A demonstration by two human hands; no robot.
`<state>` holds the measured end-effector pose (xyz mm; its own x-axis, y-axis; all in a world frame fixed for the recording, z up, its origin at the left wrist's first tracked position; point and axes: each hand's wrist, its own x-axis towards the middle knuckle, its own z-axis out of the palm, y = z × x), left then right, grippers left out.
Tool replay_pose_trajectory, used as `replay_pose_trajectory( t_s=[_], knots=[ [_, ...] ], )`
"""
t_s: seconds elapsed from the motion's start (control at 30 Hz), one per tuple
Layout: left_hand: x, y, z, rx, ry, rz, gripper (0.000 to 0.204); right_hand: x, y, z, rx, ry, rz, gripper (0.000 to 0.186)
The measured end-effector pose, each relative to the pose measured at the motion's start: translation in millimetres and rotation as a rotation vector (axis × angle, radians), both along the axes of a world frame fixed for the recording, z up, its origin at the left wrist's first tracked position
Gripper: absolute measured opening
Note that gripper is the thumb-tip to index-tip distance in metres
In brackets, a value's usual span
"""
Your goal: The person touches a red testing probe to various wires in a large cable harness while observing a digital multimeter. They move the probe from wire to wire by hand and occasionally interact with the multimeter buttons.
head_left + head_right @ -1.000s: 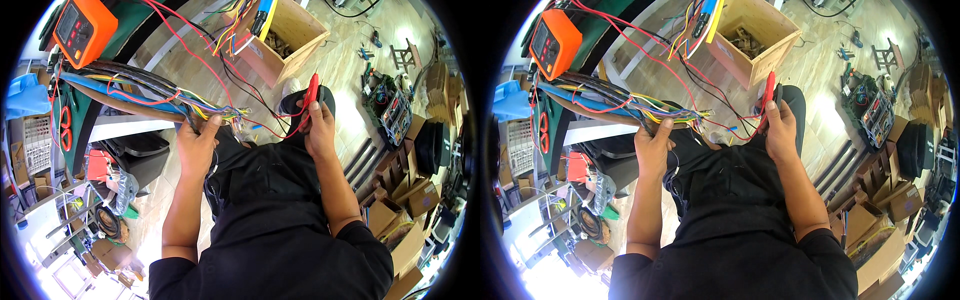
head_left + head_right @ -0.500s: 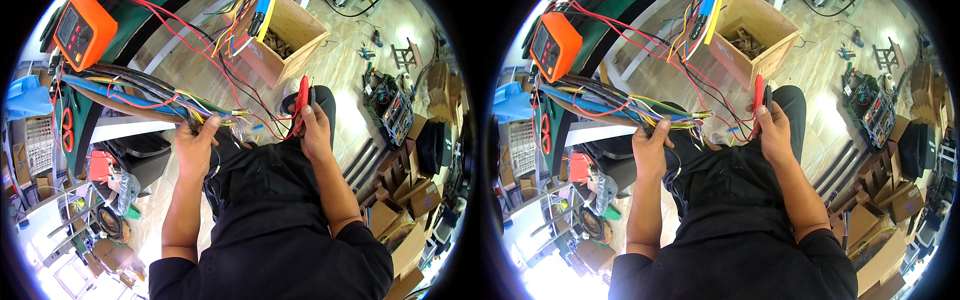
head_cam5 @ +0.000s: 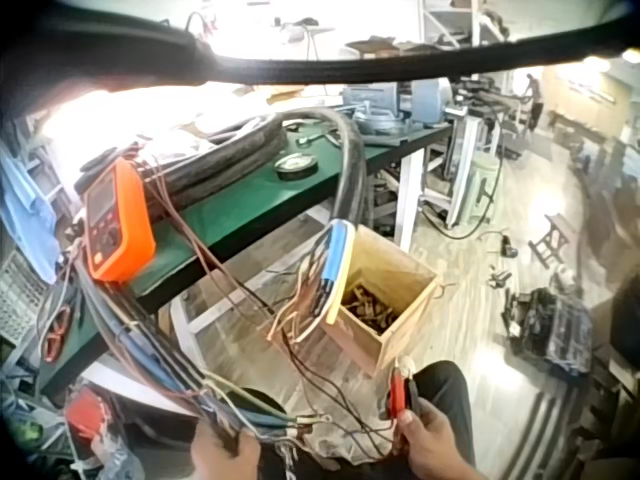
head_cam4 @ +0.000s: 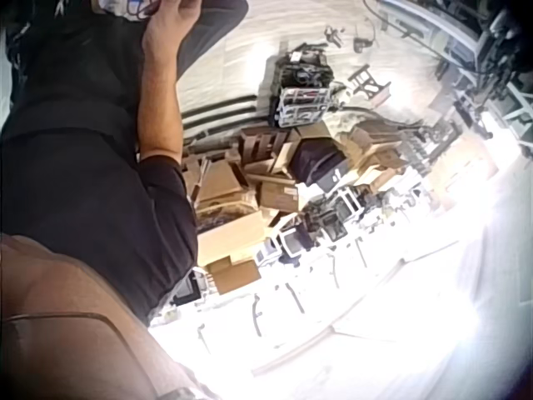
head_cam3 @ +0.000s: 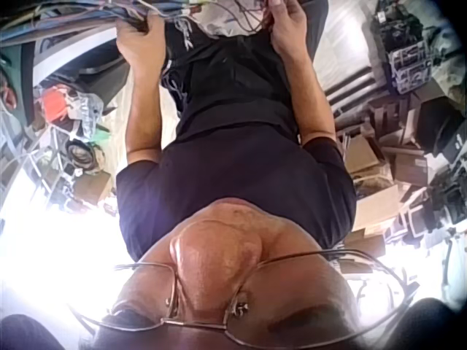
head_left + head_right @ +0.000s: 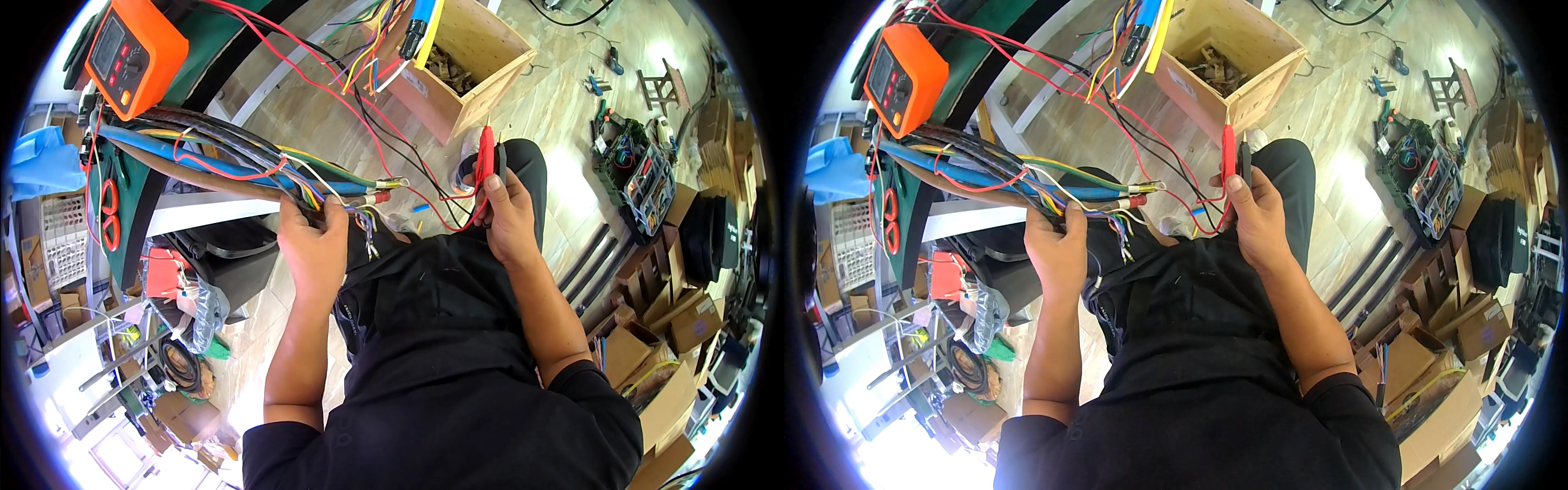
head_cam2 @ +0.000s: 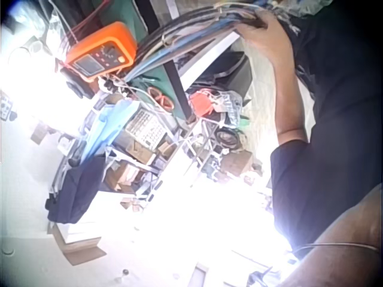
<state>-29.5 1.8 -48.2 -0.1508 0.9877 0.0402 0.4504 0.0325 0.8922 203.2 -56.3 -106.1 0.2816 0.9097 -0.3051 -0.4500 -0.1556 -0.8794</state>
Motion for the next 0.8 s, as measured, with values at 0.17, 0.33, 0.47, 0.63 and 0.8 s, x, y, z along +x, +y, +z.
replay_pose_trajectory(
  t_s=[0.17,0.33,0.47,0.63,0.8],
  knots=[
    [7,0,14,0.075,0.21,-0.005,0.035,-1,1,-3,0.008,0.005,0.0,0.044],
    [-3,4,-2,0.251,0.504,-0.035,0.044,0,1,-2,0.011,0.007,0.011,0.045],
    [-2,5,-9,0.535,0.586,0.073,0.059,0,1,-1,-0.006,0.005,-0.003,0.045],
    [-11,14,-19,0.903,0.915,0.069,0.062,2,0,-1,-0.016,0.009,-0.007,0.045],
    [-8,20,6,0.952,1.434,-0.245,0.035,2,0,1,-0.003,0.024,0.002,0.044]
  ],
)
